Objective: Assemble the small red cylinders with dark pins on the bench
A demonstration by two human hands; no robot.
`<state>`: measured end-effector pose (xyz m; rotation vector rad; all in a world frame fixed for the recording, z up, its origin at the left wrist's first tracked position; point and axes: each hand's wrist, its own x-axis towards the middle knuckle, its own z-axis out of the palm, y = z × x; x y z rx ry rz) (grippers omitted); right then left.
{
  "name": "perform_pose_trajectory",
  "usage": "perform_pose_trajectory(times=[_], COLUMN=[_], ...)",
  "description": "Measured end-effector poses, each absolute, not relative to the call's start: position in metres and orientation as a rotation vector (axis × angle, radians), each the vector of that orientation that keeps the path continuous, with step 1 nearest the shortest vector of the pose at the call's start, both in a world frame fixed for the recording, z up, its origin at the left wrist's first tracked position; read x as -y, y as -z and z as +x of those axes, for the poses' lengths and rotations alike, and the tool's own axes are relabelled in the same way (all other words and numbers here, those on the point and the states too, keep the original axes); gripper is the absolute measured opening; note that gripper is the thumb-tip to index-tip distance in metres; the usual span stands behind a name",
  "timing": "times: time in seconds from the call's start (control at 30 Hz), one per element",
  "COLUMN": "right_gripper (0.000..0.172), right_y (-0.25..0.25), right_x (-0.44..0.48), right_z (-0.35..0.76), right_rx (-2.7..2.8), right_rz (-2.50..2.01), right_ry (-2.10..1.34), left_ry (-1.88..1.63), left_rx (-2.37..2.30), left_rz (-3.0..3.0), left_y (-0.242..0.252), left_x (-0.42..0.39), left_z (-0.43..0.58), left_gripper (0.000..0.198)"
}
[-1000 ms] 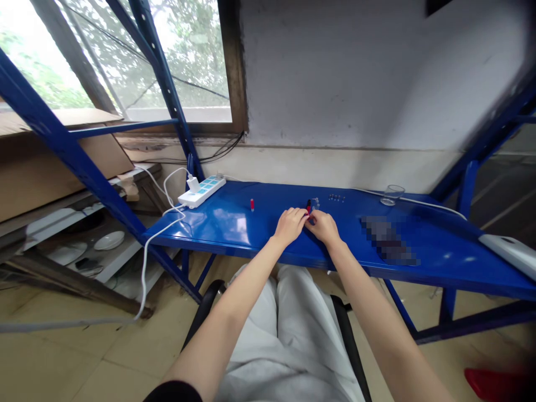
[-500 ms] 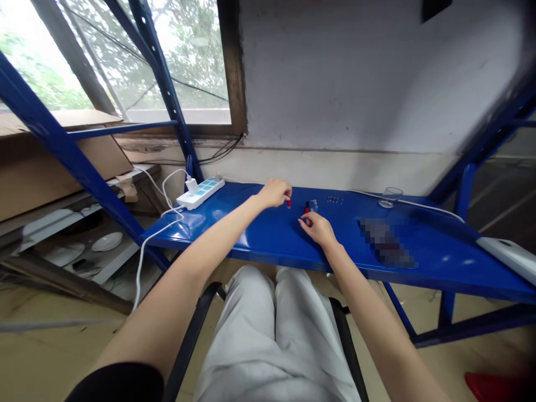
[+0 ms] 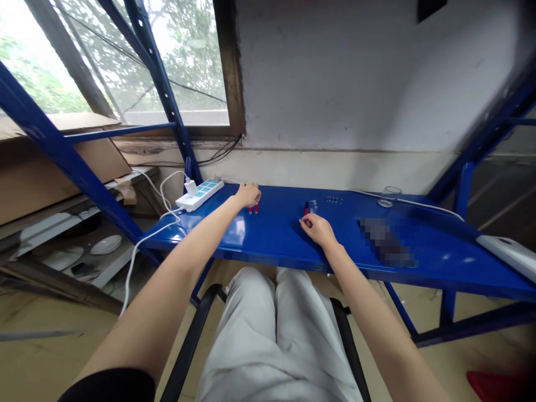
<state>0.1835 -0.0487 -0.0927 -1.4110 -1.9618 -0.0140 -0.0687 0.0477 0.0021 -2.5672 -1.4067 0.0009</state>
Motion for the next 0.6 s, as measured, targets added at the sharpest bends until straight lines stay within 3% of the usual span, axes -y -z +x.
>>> perform_pose_trajectory(times=[0.6], right_gripper=[0.025], right_y=[0.0939], right_x=[0.048], right_z=[0.185], right_rx=[1.953], right_rz=[-1.413], right_ry=[0.035], left_ry=[-0.003], left_rx=[1.467], left_rz=[-2.587], left_y=[0.0003], left_x=[-0.0505], left_z=[-0.0757], left_gripper=[0.008])
